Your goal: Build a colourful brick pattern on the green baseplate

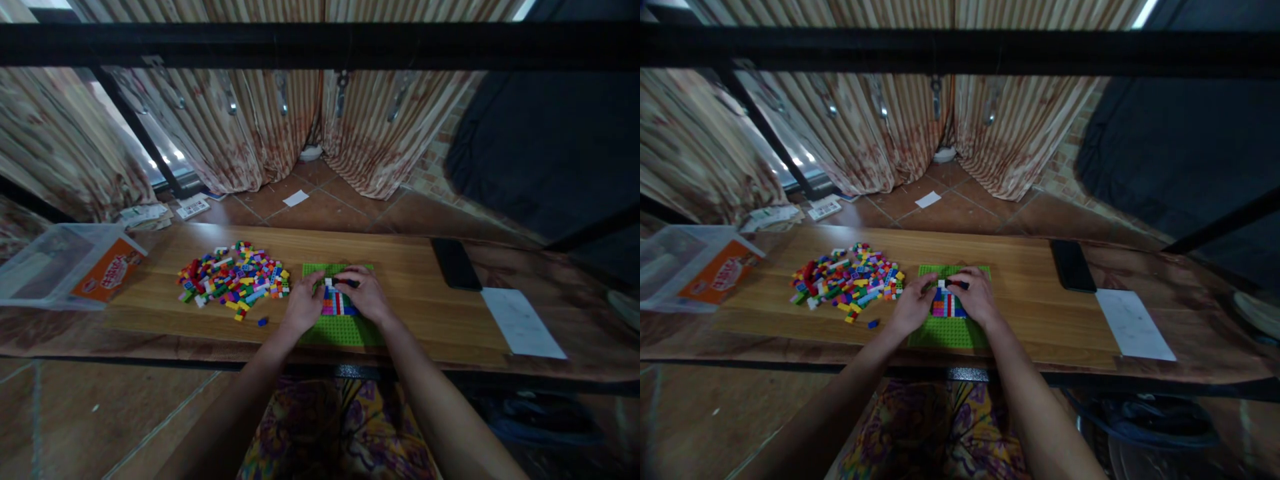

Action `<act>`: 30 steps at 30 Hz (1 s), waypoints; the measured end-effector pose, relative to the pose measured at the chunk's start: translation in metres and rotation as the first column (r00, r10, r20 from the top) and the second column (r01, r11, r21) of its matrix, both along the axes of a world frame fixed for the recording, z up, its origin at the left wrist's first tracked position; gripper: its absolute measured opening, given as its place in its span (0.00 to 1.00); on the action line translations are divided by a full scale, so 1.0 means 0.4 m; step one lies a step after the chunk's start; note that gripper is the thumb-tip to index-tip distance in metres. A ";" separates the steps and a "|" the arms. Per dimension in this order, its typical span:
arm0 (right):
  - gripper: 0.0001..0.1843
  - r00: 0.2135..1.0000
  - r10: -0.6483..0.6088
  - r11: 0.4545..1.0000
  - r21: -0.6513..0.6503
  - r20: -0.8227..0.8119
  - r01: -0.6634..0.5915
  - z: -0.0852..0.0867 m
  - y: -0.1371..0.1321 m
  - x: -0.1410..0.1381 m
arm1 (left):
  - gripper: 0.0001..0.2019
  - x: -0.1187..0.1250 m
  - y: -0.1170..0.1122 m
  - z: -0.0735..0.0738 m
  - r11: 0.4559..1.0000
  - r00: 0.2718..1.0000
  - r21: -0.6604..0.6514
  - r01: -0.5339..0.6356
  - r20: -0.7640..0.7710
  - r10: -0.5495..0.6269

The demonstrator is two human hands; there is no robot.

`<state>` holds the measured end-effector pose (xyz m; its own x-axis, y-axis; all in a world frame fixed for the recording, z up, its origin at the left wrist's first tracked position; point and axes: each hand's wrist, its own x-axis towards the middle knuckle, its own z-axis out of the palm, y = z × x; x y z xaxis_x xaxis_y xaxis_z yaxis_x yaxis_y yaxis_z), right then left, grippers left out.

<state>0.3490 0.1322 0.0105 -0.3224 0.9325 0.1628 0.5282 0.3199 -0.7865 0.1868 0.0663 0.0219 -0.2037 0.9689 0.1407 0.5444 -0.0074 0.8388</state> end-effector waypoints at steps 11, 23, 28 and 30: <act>0.08 0.993 0.120 0.992 -0.039 0.013 -0.120 0.005 0.038 0.003 | 0.15 0.006 0.058 0.022 0.985 0.998 -0.162 0.056 0.048 -0.049; 0.16 0.993 0.080 0.996 -0.042 -0.081 -0.084 -0.004 0.029 0.016 | 0.14 0.011 0.095 -0.011 0.977 0.975 -0.209 0.039 0.223 0.009; 0.17 0.914 -0.245 0.969 -0.085 -0.323 0.230 -0.045 -0.021 0.075 | 0.17 0.009 0.090 -0.013 0.974 0.943 -0.201 0.105 0.331 -0.033; 0.16 0.920 -0.255 0.965 -0.015 -0.298 0.262 -0.054 -0.042 0.094 | 0.18 0.011 0.088 -0.015 0.971 0.932 -0.194 0.137 0.357 -0.060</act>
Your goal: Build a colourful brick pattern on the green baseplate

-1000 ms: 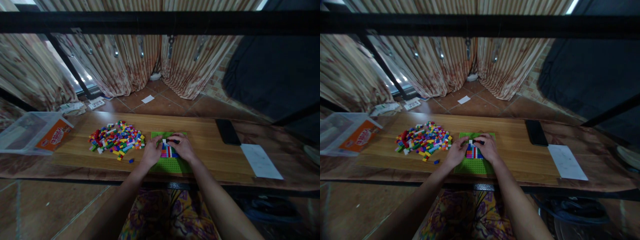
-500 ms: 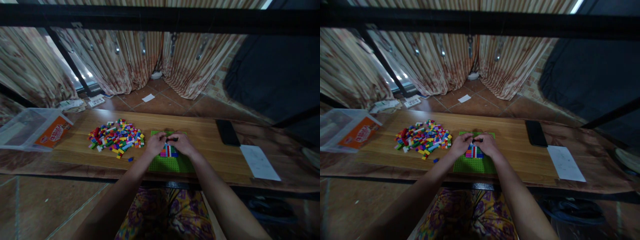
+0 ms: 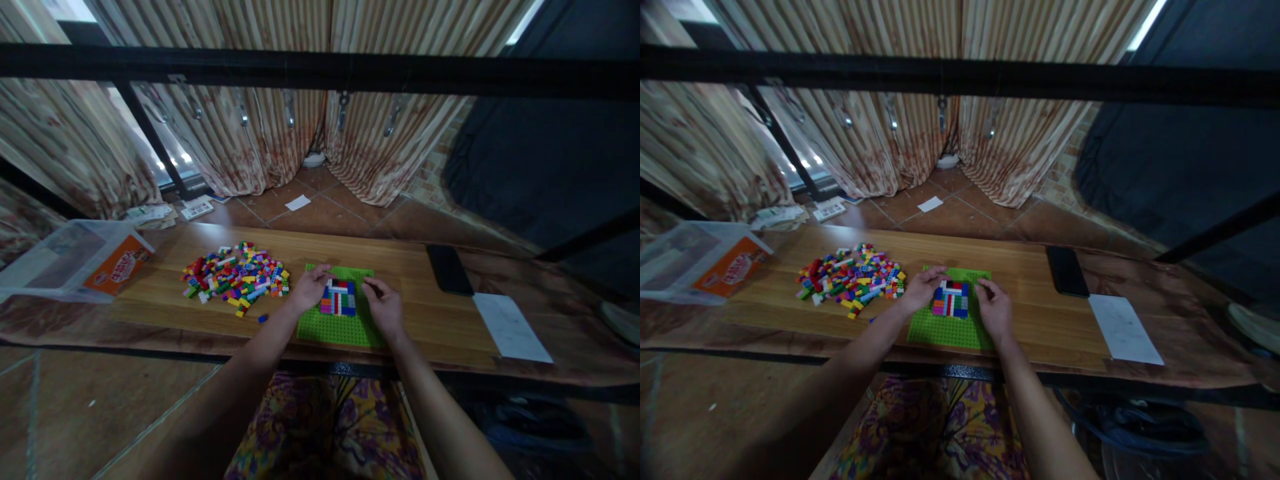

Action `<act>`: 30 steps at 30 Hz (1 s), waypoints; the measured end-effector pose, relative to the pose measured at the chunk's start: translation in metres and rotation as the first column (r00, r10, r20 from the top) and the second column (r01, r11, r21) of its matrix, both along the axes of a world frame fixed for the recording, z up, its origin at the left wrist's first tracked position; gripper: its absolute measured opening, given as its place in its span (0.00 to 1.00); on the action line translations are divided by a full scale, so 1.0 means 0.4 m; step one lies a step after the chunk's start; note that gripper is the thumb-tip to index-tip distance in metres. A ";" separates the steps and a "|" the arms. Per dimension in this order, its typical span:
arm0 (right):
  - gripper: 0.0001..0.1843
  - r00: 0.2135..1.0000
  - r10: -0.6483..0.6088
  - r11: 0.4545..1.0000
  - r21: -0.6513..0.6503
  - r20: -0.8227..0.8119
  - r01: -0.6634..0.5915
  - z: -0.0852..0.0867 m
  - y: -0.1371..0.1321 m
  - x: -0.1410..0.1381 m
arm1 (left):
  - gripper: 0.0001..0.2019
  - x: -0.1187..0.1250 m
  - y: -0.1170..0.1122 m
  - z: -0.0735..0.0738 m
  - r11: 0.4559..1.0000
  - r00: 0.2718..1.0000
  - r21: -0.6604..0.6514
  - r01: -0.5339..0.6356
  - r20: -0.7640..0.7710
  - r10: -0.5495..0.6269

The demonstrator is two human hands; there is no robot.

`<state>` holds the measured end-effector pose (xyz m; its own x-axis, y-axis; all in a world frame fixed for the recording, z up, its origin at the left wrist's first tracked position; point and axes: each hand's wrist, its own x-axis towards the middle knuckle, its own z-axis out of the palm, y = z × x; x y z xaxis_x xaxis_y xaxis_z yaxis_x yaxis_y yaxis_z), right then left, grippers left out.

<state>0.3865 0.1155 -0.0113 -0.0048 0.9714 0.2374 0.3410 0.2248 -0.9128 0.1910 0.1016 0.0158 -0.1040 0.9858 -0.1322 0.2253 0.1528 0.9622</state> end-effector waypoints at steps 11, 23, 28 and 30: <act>0.16 0.958 0.017 0.979 0.192 0.286 -0.075 0.011 -0.025 -0.005 | 0.17 -0.005 -0.005 -0.020 0.991 0.993 0.079 0.110 -0.061 -0.106; 0.20 0.938 0.012 0.967 0.234 0.346 -0.098 -0.002 -0.013 0.001 | 0.19 0.006 -0.068 0.020 0.987 0.981 0.163 -0.012 -0.189 0.043; 0.20 0.942 0.019 0.966 0.237 0.335 -0.104 -0.010 -0.011 0.006 | 0.16 -0.040 -0.215 0.018 0.923 0.916 0.300 -0.243 -0.243 0.320; 0.20 0.940 0.017 0.967 0.235 0.340 -0.103 -0.011 -0.012 0.006 | 0.14 -0.089 -0.276 0.012 0.890 0.873 0.323 -0.322 -0.263 0.411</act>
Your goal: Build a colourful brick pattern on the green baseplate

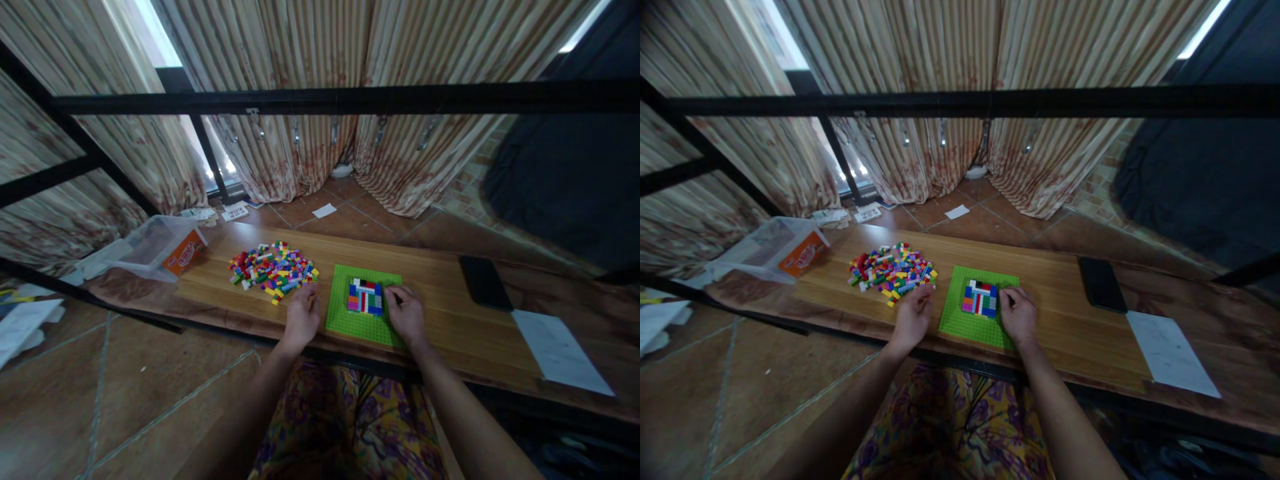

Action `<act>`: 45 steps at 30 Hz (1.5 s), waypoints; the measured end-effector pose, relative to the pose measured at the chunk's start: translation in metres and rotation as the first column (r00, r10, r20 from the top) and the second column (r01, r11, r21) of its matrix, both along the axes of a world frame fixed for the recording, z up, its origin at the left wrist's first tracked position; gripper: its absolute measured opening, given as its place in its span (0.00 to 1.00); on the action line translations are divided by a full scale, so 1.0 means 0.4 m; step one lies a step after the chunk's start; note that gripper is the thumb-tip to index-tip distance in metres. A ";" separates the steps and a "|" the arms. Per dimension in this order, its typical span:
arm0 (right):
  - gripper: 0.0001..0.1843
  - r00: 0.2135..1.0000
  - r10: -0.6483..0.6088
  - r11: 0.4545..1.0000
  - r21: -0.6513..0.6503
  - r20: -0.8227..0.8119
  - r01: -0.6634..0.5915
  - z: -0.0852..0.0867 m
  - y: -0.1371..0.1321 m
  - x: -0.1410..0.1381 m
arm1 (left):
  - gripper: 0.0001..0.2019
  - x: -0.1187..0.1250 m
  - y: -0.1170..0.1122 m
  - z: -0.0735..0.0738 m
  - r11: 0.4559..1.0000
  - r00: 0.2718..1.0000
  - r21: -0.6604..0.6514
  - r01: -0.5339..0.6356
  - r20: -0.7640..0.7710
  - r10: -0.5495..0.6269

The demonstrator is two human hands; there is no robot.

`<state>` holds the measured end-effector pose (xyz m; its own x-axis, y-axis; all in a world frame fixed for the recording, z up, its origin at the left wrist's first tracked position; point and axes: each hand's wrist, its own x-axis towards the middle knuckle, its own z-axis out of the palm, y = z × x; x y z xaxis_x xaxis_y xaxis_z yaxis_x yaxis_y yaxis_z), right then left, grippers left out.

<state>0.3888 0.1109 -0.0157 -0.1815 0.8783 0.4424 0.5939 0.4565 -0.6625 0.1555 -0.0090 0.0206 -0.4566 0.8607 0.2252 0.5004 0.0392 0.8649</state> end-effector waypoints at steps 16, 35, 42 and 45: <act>0.19 1.000 0.005 1.000 0.023 0.011 -0.005 0.003 -0.001 -0.002 | 0.10 -0.105 -0.110 -0.012 0.979 0.882 -0.197 -0.052 -0.468 -0.048; 0.16 1.000 -0.004 1.000 -0.002 -0.024 0.004 0.013 -0.005 -0.013 | 0.12 0.044 0.141 0.006 0.978 0.991 -0.171 0.116 0.084 -0.103; 0.15 0.999 -0.021 1.000 -0.012 -0.025 0.020 0.014 -0.005 -0.015 | 0.10 0.069 0.215 0.026 0.959 0.993 -0.260 0.108 -0.021 -0.117; 0.15 1.000 -0.021 1.000 -0.011 -0.020 0.021 0.015 -0.006 -0.016 | 0.10 0.074 0.231 0.038 0.949 0.992 -0.302 0.087 -0.065 -0.111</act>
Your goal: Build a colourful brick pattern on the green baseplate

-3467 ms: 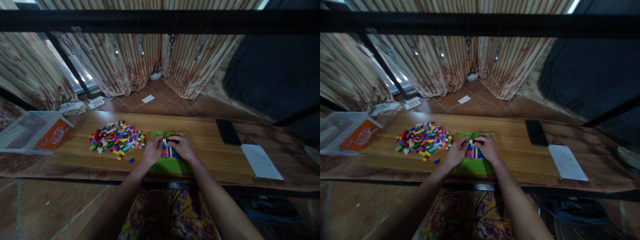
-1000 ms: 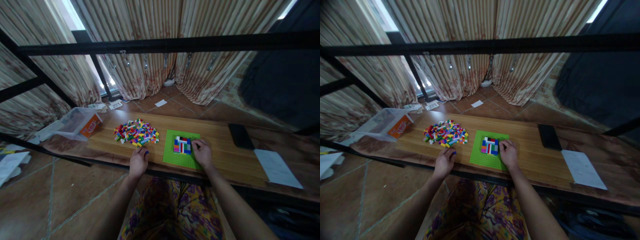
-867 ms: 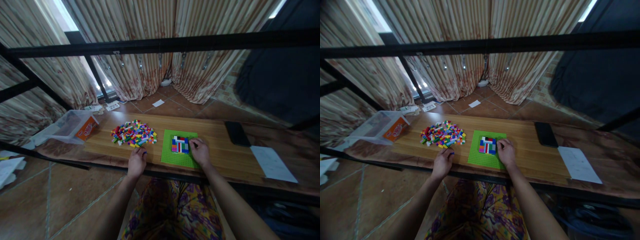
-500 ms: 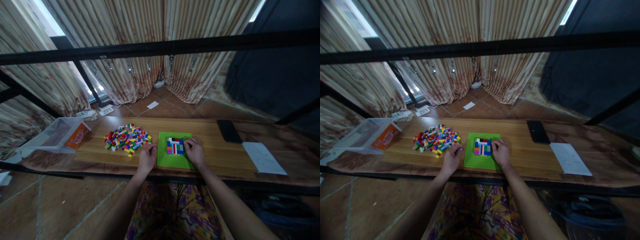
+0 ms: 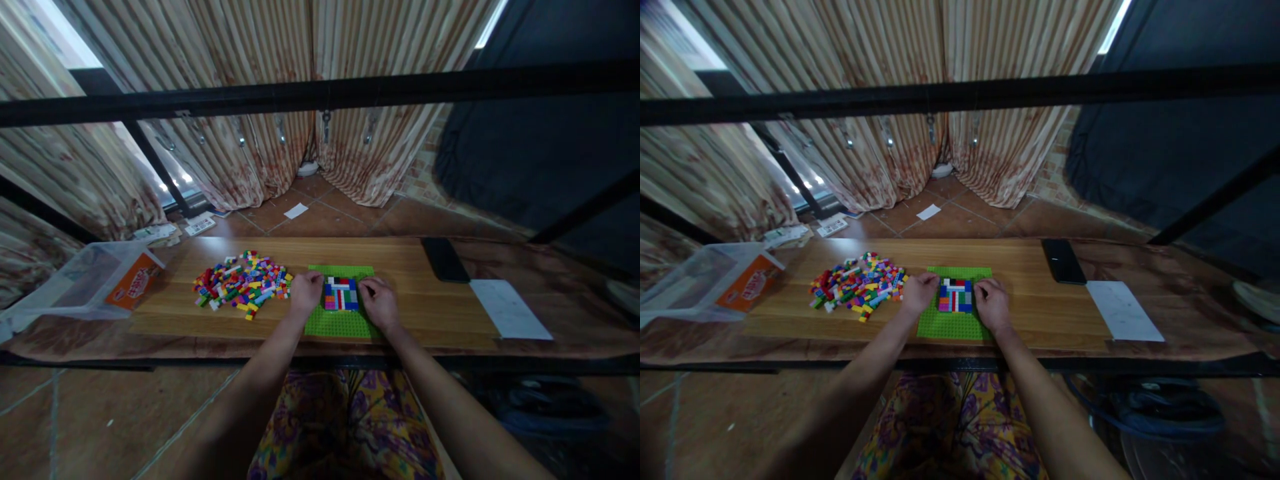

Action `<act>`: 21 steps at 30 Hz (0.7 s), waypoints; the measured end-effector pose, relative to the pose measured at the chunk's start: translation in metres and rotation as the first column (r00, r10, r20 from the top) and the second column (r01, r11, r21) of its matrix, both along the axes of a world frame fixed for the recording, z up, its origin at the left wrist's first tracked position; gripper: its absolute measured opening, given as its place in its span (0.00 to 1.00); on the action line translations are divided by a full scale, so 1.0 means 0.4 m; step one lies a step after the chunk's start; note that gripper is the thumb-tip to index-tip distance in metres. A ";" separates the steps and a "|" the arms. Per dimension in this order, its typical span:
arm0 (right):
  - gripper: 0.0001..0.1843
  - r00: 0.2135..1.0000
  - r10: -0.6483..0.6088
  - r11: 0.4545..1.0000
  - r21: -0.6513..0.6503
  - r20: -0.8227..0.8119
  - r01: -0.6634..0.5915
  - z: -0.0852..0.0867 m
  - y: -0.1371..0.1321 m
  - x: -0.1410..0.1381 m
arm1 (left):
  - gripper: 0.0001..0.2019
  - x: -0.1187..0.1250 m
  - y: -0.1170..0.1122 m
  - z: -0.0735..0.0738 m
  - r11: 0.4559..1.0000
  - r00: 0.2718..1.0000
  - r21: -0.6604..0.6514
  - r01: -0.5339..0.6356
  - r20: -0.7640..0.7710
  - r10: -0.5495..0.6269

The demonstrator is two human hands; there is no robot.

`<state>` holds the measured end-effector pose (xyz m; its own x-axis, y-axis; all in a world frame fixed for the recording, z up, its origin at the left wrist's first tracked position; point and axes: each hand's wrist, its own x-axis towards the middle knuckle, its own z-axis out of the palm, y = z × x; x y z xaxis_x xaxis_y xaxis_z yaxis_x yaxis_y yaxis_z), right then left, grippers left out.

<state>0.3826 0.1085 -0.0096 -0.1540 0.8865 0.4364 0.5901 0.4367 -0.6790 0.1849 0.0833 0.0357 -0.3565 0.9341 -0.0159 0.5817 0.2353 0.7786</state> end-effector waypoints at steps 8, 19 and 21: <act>0.16 1.000 -0.001 1.000 -0.012 0.016 0.001 0.004 -0.001 0.000 | 0.11 0.011 0.010 0.015 0.998 0.996 -0.056 -0.012 -0.088 0.007; 0.16 1.000 0.017 0.999 0.032 0.004 -0.017 -0.003 -0.002 0.005 | 0.11 -0.003 -0.062 0.036 0.999 0.985 -0.032 -0.019 -0.171 0.014; 0.16 1.000 0.019 0.999 0.046 0.005 -0.019 -0.006 -0.001 0.006 | 0.11 -0.021 -0.107 0.035 0.999 0.974 -0.022 -0.033 -0.225 0.027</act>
<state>0.3852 0.1080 -0.0121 -0.1728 0.8625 0.4756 0.5847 0.4784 -0.6551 0.1766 0.0406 0.0498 -0.3817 0.9232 0.0438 0.7336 0.2738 0.6220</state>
